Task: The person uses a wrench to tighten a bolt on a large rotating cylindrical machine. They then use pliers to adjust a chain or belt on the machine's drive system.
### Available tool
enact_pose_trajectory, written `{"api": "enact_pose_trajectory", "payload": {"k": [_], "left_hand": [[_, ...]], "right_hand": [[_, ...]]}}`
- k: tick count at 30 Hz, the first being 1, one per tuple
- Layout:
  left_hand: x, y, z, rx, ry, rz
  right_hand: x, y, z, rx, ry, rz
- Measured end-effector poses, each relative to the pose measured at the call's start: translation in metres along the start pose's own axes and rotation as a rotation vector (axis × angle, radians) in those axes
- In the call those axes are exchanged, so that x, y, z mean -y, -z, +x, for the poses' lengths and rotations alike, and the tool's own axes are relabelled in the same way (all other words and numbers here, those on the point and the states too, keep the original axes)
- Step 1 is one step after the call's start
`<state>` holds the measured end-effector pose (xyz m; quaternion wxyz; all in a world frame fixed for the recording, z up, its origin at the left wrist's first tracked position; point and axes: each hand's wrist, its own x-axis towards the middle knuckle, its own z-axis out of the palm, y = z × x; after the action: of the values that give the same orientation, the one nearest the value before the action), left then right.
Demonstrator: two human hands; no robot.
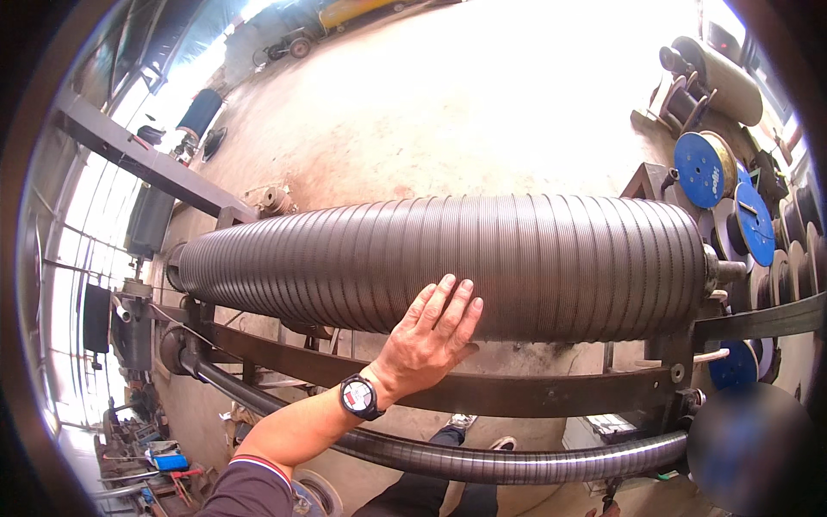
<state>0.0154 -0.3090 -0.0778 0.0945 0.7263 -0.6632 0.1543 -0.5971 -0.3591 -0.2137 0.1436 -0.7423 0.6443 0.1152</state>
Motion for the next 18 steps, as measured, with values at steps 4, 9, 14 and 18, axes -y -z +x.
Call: {"api": "enact_pose_trajectory", "payload": {"k": [4,9,14,18], "left_hand": [[0.001,0.005,0.004,-0.01,-0.023,0.022],[0.004,0.01,0.002,-0.015,0.003,-0.011],[0.024,0.026,0.001,-0.054,0.251,0.066],[0.038,0.028,0.003,-0.007,0.266,0.182]], "right_hand": [[-0.015,-0.007,0.021,0.1,-0.062,0.078],[-0.015,-0.01,0.032,0.124,-0.143,0.192],[-0.015,-0.01,0.013,-0.055,-0.241,0.178],[-0.003,-0.006,-0.007,-0.081,-0.298,0.14]]}}
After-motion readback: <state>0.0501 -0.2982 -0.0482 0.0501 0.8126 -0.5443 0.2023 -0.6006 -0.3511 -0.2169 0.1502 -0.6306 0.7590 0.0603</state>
